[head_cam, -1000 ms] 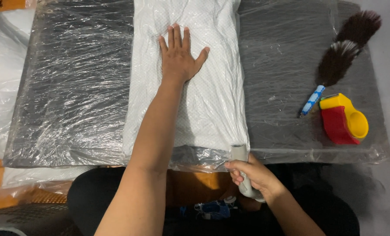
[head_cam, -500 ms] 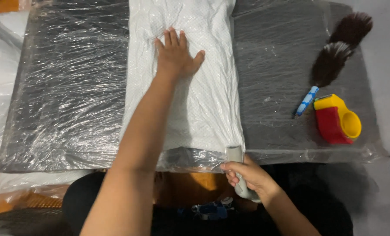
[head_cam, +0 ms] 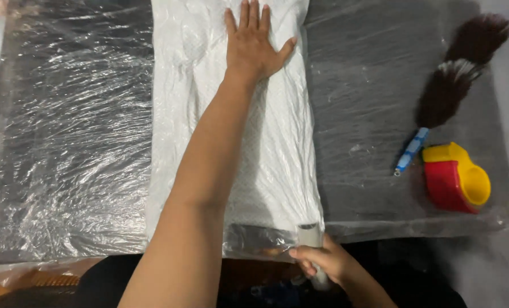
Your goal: A person is compressing a pillow by placing it in a plastic bag and using a vacuum cleaner to remove the air before sealing it with tape.
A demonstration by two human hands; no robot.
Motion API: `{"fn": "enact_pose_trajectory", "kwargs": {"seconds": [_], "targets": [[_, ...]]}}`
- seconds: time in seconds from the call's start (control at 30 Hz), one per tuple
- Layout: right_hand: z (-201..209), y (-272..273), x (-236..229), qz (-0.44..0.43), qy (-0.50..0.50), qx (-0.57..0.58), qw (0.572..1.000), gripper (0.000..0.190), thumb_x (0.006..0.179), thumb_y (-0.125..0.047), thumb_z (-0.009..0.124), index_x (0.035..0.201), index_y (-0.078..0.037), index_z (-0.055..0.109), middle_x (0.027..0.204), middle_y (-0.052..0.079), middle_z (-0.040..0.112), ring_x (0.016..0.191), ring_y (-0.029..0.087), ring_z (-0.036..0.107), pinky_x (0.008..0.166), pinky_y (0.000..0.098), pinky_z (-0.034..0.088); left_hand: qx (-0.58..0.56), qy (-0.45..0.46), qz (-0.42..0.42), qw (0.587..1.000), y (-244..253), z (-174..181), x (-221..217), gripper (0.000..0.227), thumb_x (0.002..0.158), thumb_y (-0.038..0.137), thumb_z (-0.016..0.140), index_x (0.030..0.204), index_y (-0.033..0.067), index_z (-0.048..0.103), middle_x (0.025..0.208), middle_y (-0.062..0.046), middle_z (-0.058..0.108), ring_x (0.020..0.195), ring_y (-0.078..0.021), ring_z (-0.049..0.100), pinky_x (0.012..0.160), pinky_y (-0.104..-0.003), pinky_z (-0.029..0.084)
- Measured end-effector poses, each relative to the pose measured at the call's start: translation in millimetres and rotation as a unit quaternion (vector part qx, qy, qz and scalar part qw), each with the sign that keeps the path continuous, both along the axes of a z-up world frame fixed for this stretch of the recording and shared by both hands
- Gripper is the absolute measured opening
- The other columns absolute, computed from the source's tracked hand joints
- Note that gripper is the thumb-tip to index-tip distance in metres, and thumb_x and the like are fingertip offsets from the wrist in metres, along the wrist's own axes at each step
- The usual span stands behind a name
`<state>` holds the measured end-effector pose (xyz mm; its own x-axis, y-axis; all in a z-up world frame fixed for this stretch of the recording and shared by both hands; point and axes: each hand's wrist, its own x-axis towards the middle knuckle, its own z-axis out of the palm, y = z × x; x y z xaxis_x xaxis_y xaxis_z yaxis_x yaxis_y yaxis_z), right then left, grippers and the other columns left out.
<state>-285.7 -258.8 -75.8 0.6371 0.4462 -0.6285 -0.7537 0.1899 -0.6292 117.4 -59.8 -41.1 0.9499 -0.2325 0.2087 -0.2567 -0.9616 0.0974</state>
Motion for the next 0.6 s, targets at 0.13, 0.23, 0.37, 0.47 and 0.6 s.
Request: {"fn": "enact_pose_trajectory", "kwargs": {"seconds": [0.13,0.23,0.37,0.47,0.6], "targets": [[12.4,2.4,8.3,0.010,0.017,-0.078,0.997,0.019,0.084,0.001,0.074,0.099,0.009,0.066,0.055,0.010,0.056,0.043,0.019,0.047,0.042,0.0322,0.039,0.026,0.050,0.005,0.998,-1.0,4.6,6.2,0.099,0.096,0.075,0.020,0.157,-0.0032,0.031,0.164,-0.025,0.027,0.152,-0.0375,0.013,0.118,-0.063,-0.001],[14.4,3.1,7.4,0.009,0.066,-0.128,0.990,0.019,0.082,0.001,0.078,0.096,0.009,0.068,0.055,0.013,0.056,0.044,0.022,0.049,0.045,0.0348,0.041,0.033,0.072,0.008,0.997,-0.6,4.7,1.1,0.101,0.095,0.076,0.017,0.157,-0.0035,0.029,0.164,-0.025,0.028,0.152,-0.0382,0.013,0.117,-0.064,-0.001],[20.2,5.4,9.3,-0.001,0.082,-0.147,0.986,0.033,0.079,0.002,0.077,0.109,0.009,0.065,0.056,0.015,0.057,0.046,0.024,0.050,0.047,0.0369,0.044,0.013,0.053,0.005,0.998,0.5,6.4,-4.3,0.103,0.096,0.077,0.016,0.156,-0.0049,0.030,0.162,-0.027,0.028,0.151,-0.0405,0.015,0.117,-0.066,0.002],[18.6,5.6,9.8,0.012,0.053,-0.119,0.991,0.015,0.081,0.000,0.075,0.091,0.009,0.068,0.051,0.012,0.055,0.042,0.022,0.047,0.045,0.0361,0.042,-0.004,0.064,0.003,0.998,2.5,5.0,-6.0,0.105,0.094,0.078,0.014,0.158,-0.0040,0.026,0.165,-0.026,0.022,0.152,-0.0397,0.009,0.118,-0.065,0.000],[4.2,1.3,5.4,0.011,0.028,-0.095,0.995,0.032,0.081,0.004,0.073,0.112,0.011,0.065,0.049,0.011,0.055,0.039,0.020,0.046,0.040,0.0336,0.039,-0.039,0.069,-0.002,0.997,4.0,7.1,-4.2,0.107,0.093,0.080,0.017,0.158,-0.0044,0.025,0.165,-0.028,0.017,0.153,-0.0407,0.006,0.118,-0.064,-0.002]]}}
